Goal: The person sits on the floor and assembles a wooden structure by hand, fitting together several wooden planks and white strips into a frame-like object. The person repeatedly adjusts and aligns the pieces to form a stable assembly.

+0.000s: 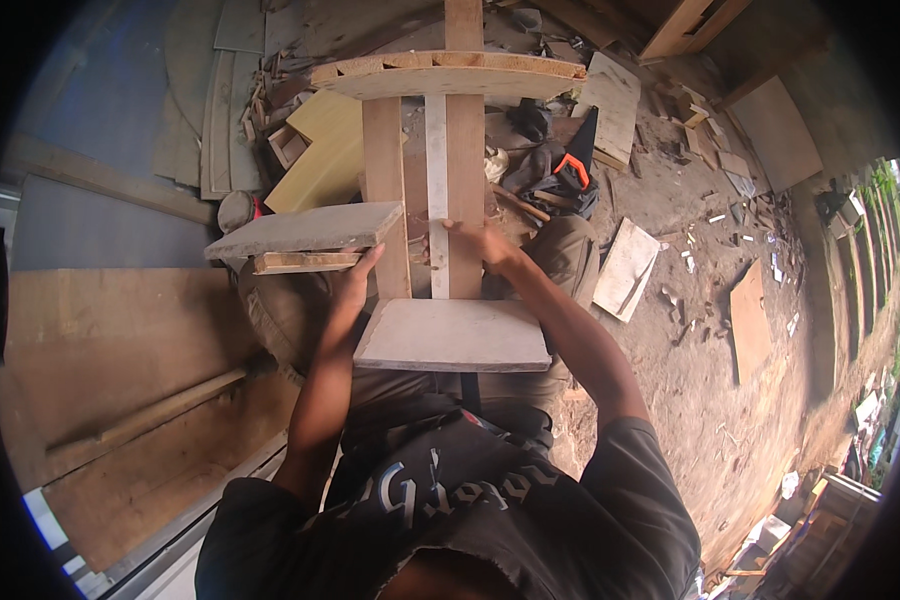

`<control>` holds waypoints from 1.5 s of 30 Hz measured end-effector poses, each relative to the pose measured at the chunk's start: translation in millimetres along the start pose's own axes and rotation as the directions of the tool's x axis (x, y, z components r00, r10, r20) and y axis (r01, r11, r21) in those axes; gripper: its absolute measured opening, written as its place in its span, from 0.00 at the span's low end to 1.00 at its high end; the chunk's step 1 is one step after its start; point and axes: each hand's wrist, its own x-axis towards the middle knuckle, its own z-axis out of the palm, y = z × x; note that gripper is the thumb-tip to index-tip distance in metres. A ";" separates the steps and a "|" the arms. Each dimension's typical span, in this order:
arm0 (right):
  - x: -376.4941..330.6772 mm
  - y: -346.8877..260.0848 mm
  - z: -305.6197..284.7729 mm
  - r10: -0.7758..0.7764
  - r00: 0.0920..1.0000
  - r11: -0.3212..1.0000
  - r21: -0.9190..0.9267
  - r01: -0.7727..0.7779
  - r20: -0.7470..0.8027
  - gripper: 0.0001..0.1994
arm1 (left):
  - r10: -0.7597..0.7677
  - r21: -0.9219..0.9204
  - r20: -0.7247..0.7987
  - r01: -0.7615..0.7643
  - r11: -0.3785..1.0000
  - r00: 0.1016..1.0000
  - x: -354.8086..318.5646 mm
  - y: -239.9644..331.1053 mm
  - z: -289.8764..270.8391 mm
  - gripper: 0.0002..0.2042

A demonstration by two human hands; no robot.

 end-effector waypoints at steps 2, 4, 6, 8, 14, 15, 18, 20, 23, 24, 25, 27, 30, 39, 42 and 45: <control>1.9 -22.3 16.3 0.167 0.985 0.982 0.092 -0.163 -0.032 0.25 | 0.007 0.017 -0.019 -0.006 1.000 1.000 -3.1 2.2 -5.0 0.11; -1.2 -36.2 24.5 0.306 0.949 0.938 0.192 -0.288 -0.073 0.24 | 0.022 0.076 -0.029 -0.020 0.997 0.999 -3.2 -0.2 -7.8 0.11; -3.1 -42.3 23.1 0.348 0.935 0.932 0.133 -0.337 -0.067 0.27 | 0.007 0.103 -0.023 -0.005 0.995 1.000 -3.1 1.6 -5.4 0.11; -4.3 -44.5 21.6 0.369 0.928 0.926 0.107 -0.361 -0.060 0.28 | -0.019 0.138 -0.017 0.022 0.990 1.000 -2.8 3.6 -5.4 0.11; -2.3 -45.3 23.2 0.367 0.930 0.915 0.176 -0.362 0.003 0.27 | -0.014 0.045 -0.008 0.014 0.999 1.000 -3.0 1.2 -3.8 0.15; -2.2 -44.9 24.4 0.378 0.926 0.908 0.197 -0.370 -0.006 0.26 | -0.017 0.028 -0.007 0.017 0.999 1.000 -2.4 1.5 -2.6 0.15; -1.9 -33.3 19.5 0.400 0.916 0.882 0.277 -0.381 -0.011 0.26 | -0.030 0.025 0.004 0.030 0.999 1.000 -1.8 5.3 0.3 0.16; 1.2 -17.5 14.2 0.410 0.912 0.861 0.321 -0.394 0.022 0.27 | -0.039 0.024 0.004 0.039 0.999 0.999 -2.7 8.6 1.3 0.16; 3.0 -4.9 6.7 0.415 0.907 0.842 0.348 -0.413 0.074 0.27 | -0.047 0.017 0.002 0.047 0.999 0.999 -2.4 7.2 3.2 0.16; 3.5 -6.9 8.5 0.412 0.908 0.843 0.347 -0.411 0.075 0.28 | -0.045 0.032 0.002 0.045 0.998 0.999 -2.2 5.9 1.2 0.16; 3.9 -9.1 10.1 0.409 0.909 0.844 0.347 -0.408 0.075 0.28 | -0.044 0.046 0.002 0.044 0.998 0.999 -1.9 4.6 -0.7 0.16; 2.3 -25.8 16.7 0.421 0.905 0.849 0.324 -0.417 0.062 0.28 | -0.056 0.089 -0.010 0.057 0.994 0.998 -3.4 9.6 -2.3 0.17; 1.5 -23.1 13.7 0.416 0.909 0.854 0.326 -0.406 0.042 0.28 | -0.081 0.060 -0.025 0.082 0.995 0.996 -2.7 10.1 3.2 0.17; 2.3 -28.4 17.7 0.342 0.934 0.857 0.376 -0.354 0.100 0.26 | -0.099 0.057 -0.009 0.100 0.993 0.995 -2.6 10.0 3.1 0.20; 0.0 -32.2 22.0 0.306 0.952 0.906 0.310 -0.288 -0.010 0.25 | -0.107 0.024 -0.014 0.107 0.994 0.994 -2.4 7.4 3.2 0.20; -3.4 -48.9 26.4 0.322 0.946 0.887 0.338 -0.315 0.038 0.23 | -0.106 0.014 -0.009 0.106 0.994 0.994 -3.3 7.0 2.2 0.20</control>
